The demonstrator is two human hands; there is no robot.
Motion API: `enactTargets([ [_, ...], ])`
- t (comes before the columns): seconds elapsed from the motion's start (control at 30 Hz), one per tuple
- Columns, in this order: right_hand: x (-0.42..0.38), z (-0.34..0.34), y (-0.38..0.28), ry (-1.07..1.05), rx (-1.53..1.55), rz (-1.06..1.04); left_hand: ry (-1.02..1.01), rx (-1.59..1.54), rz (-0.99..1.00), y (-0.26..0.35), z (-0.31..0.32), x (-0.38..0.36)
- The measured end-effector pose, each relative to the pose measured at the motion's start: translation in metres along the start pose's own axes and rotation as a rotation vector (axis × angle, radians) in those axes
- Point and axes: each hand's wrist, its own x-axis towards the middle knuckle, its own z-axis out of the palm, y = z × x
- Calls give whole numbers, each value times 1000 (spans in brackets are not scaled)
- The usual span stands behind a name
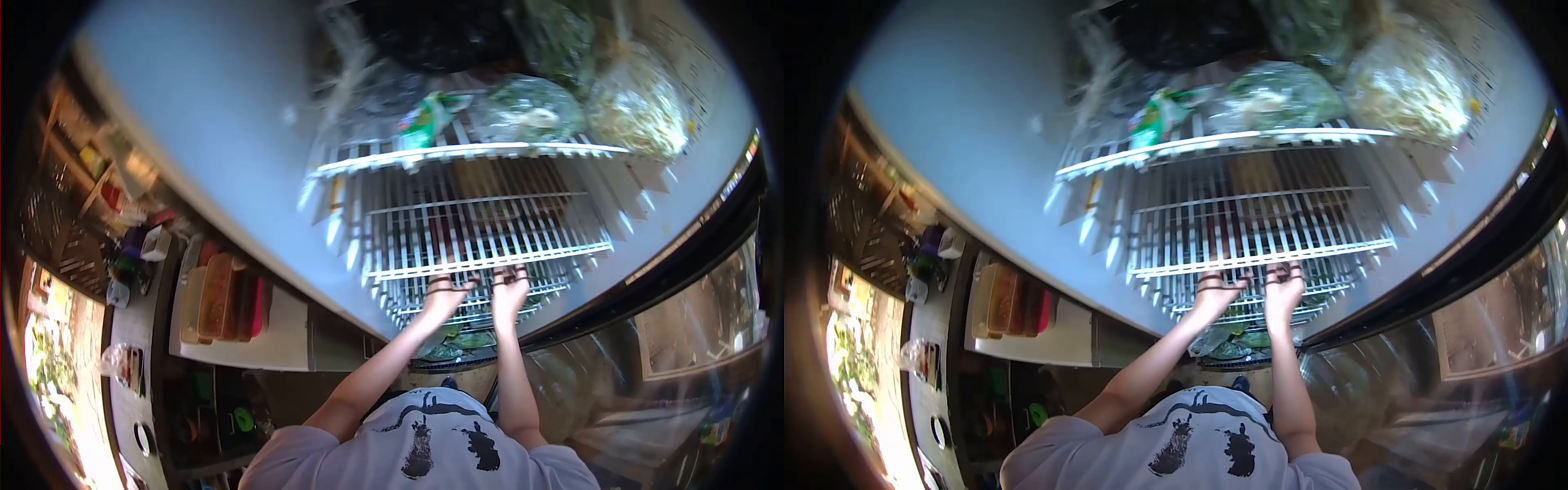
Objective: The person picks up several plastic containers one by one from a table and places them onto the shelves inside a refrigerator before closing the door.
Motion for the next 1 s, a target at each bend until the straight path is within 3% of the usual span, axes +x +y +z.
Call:
enactTargets([
  [0.07,-37,2,-20,47,92,-99,-40,-207,392,3,-32,-36],
  [0.1,-55,3,-19,28,71,-102,-131,-298,380,12,-55,-59],
  [0.13,-72,2,-16,11,49,-109,-122,-300,546,-8,-66,-73],
  [0.2,-112,-6,-2,-203,87,-55,-244,-311,424,-27,-103,-106],
  [0.27,-149,0,-14,-398,-82,-177,-248,-254,326,-50,-144,-133],
  [0.33,-188,11,-20,-627,-35,-9,-148,-338,124,-80,-177,-150],
  [0.4,-221,32,-31,-881,63,44,5,-513,-117,-115,-206,-151],
  [0.47,-246,63,-51,-1007,76,164,346,-673,-152,-175,-221,-136],
  [0.6,-260,143,-76,-1238,-45,150,679,-517,-96,-203,-300,-103],
  [0.67,-266,197,-71,-1066,40,274,853,-432,9,-209,-329,-79],
  [0.77,-255,282,-62,-920,70,30,934,-419,75,-227,-360,-43],
  [0.8,-250,308,-58,-875,24,-37,939,-422,72,-225,-365,-34],
  [0.87,-246,381,-35,-671,93,-121,763,-449,50,-222,-376,-25],
  [1.0,-228,422,-44,-676,-45,-29,773,-557,61,-218,-374,0],
])
